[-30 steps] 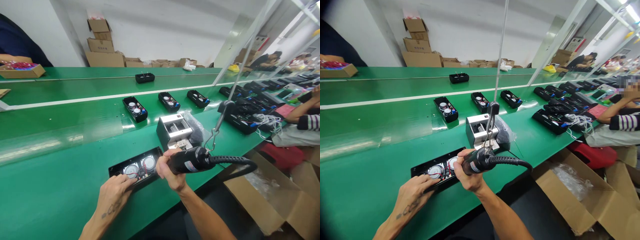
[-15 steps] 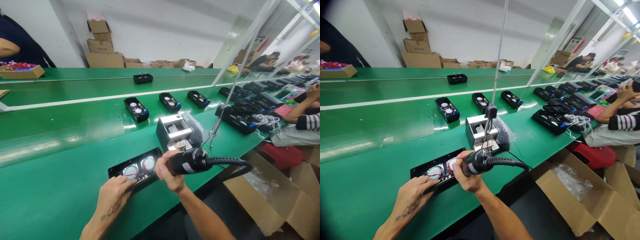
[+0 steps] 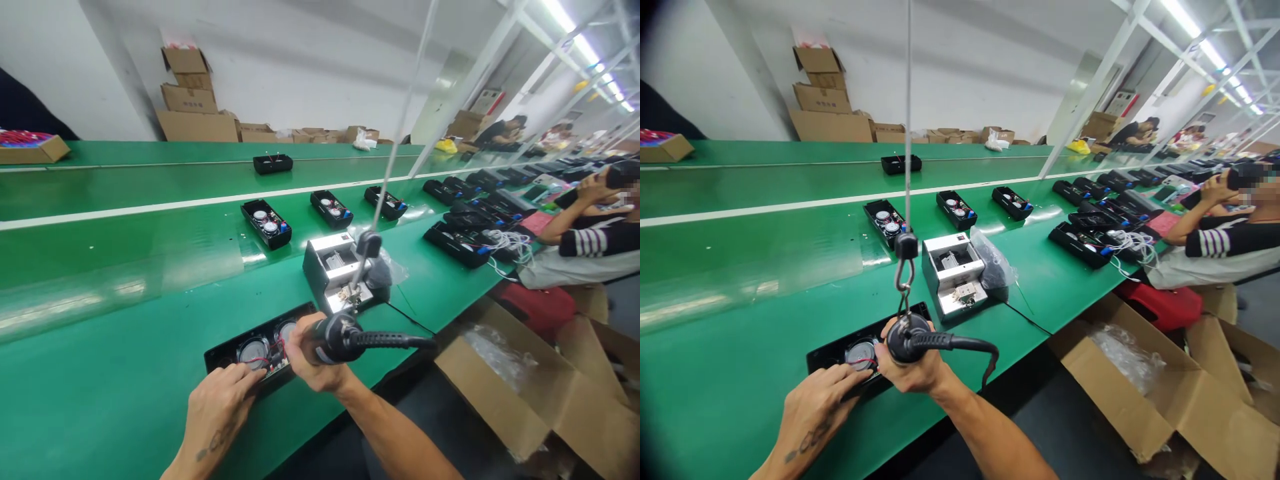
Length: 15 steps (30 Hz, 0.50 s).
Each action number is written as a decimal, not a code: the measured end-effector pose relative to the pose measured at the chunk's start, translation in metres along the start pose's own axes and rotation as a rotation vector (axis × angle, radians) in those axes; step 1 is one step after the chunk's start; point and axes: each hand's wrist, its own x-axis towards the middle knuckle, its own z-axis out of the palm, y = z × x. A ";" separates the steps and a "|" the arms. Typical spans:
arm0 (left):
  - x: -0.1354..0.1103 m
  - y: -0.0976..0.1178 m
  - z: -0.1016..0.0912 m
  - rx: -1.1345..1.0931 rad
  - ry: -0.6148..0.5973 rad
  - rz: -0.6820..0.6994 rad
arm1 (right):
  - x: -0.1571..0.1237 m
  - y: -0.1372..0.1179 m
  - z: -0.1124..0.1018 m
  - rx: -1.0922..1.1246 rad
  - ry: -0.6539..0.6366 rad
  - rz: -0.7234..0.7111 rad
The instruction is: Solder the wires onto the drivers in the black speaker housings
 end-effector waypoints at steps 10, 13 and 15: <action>0.014 0.005 0.001 -0.006 0.067 -0.081 | 0.057 -0.040 -0.090 -0.134 0.610 -0.248; 0.017 0.004 0.004 -0.006 0.050 -0.091 | 0.070 -0.026 -0.107 -0.185 0.571 -0.199; 0.017 0.003 0.006 -0.004 0.034 -0.089 | 0.071 -0.019 -0.109 -0.181 0.512 -0.149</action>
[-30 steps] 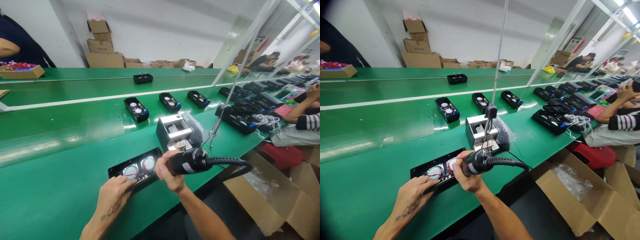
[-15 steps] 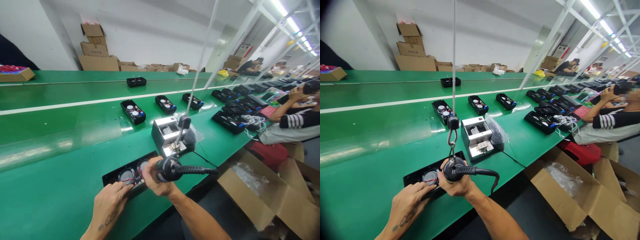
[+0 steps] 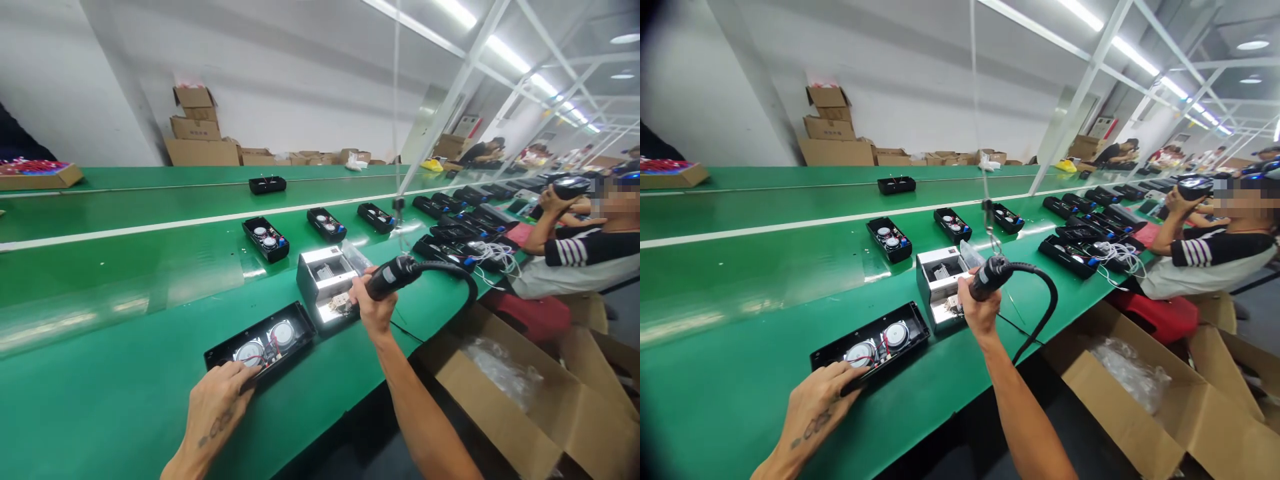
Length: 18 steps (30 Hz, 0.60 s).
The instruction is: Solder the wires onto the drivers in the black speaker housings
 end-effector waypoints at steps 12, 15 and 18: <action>0.005 0.016 -0.006 -0.045 -0.113 -0.111 | -0.098 -0.051 0.064 0.600 -0.378 0.127; 0.007 0.020 -0.010 -0.057 -0.089 -0.108 | -0.115 -0.049 0.086 0.612 -0.485 0.116; 0.008 0.020 -0.011 -0.074 -0.084 -0.118 | -0.120 -0.044 0.099 0.573 -0.527 0.134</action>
